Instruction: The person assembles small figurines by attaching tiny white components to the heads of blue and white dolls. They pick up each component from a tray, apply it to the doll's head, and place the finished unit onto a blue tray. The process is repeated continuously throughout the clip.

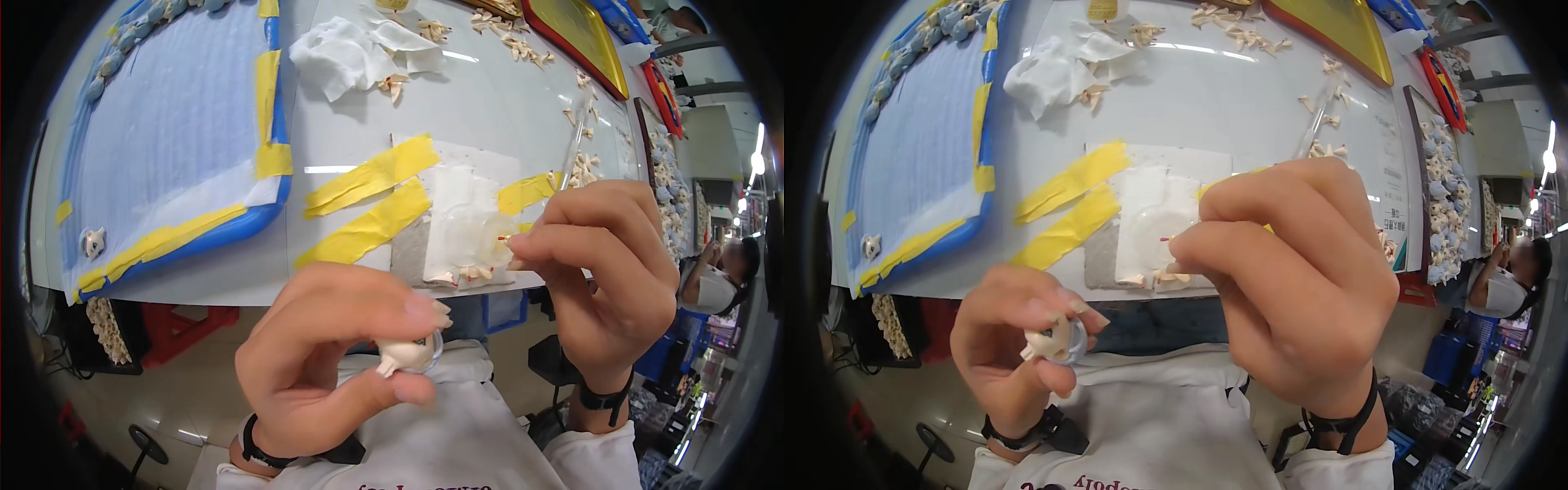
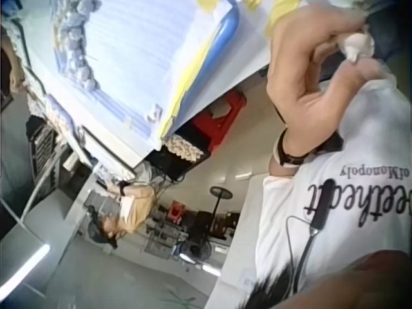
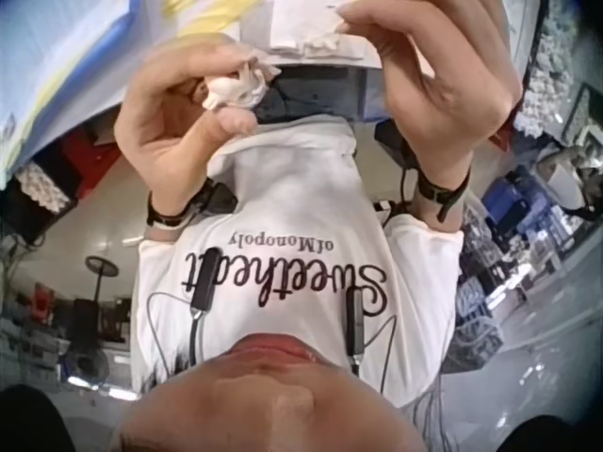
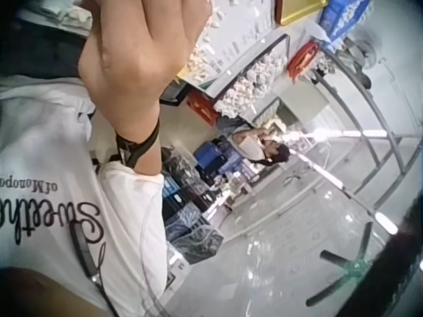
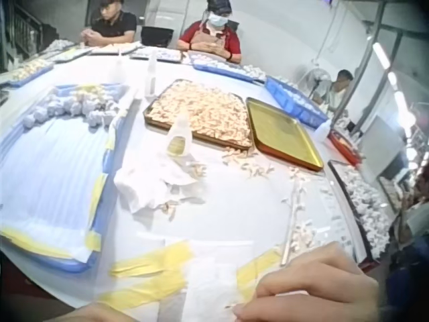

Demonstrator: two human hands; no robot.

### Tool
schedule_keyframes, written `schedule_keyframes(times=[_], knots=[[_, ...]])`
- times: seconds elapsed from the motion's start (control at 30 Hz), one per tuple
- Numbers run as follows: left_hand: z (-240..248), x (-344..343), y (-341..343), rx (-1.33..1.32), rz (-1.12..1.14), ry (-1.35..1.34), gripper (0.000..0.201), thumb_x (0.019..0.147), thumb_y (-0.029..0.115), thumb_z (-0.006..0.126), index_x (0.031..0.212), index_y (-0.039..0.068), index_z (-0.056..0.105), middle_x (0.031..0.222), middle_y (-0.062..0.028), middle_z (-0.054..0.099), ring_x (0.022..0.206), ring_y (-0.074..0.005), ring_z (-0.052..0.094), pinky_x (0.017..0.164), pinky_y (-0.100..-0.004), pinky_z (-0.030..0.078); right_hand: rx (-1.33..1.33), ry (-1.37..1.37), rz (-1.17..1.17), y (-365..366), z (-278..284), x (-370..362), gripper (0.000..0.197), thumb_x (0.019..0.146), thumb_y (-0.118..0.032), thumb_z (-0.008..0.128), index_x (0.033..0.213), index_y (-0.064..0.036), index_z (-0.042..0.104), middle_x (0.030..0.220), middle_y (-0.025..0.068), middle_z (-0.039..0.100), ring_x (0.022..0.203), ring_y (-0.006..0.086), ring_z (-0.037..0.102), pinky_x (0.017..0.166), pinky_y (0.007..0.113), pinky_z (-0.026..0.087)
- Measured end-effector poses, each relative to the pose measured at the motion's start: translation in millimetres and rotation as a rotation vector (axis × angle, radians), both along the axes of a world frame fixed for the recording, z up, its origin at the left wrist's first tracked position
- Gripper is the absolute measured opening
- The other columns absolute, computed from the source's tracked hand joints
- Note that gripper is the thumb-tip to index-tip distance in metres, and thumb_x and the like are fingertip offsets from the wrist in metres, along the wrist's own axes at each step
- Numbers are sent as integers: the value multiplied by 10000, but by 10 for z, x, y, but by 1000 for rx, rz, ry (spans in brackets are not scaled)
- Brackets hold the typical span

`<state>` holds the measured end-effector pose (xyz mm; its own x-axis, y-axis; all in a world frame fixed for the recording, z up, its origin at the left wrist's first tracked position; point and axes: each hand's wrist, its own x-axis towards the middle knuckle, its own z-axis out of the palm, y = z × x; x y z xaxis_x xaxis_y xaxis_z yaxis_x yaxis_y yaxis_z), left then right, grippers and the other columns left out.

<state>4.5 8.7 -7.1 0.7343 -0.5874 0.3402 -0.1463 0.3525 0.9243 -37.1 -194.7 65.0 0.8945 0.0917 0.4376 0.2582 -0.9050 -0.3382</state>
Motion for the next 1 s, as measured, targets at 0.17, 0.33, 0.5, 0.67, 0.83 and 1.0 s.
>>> schedule_keyframes(times=[0.17, 0.33, 0.5, 0.67, 0.83, 1.0], knots=[[209, -140, -140, -26, 138, 392, 521, 706, 295, 778, 1036, 4, 499, 953, -150, 537, 766, -242, 629, 610, -285, 535, 192, 21, -21, 53, -3, -60, 198, 600, 79, 692, 760, -13, 619, 758, 86, 548, 698, 167, 499, 618, 264, 401], [181, -185, -154, -83, 132, 401, 516, 692, 318, 789, 995, 5, 513, 915, -134, 554, 772, -212, 615, 635, -287, 527, 581, 103, 127, 149, 45, -209, 187, 696, 5, 718, 818, -8, 576, 806, 103, 500, 693, 115, 467, 589, 209, 400], [140, -202, -122, -55, 124, 330, 517, 674, 324, 803, 968, 0, 528, 903, -117, 560, 748, -175, 599, 672, -288, 514, 802, 128, 97, 361, -107, -296, 176, 703, 5, 722, 821, -33, 596, 827, 101, 503, 676, 105, 489, 563, 173, 387], [111, -244, -37, 2, 164, 289, 515, 644, 297, 828, 954, -9, 555, 870, -94, 561, 732, -150, 589, 682, -254, 495, 505, 78, 100, 372, -35, -269, 234, 621, 48, 730, 796, -77, 637, 759, 58, 558, 636, 137, 512, 555, 226, 390], [78, -236, 5, 41, 146, 175, 526, 622, 249, 844, 979, -15, 562, 866, -90, 559, 733, -145, 583, 671, -240, 477, 477, 70, 90, 378, -50, -290, 258, 561, 22, 748, 775, -96, 666, 743, 47, 588, 626, 146, 525, 552, 239, 386], [196, -229, -47, 118, 255, 60, 483, 569, 168, 851, 955, -3, 615, 867, -88, 598, 696, -151, 540, 619, -241, 418, 550, 193, 102, 309, 12, -315, 256, 634, -84, 791, 856, -73, 665, 844, 76, 605, 670, 145, 556, 610, 249, 438]])
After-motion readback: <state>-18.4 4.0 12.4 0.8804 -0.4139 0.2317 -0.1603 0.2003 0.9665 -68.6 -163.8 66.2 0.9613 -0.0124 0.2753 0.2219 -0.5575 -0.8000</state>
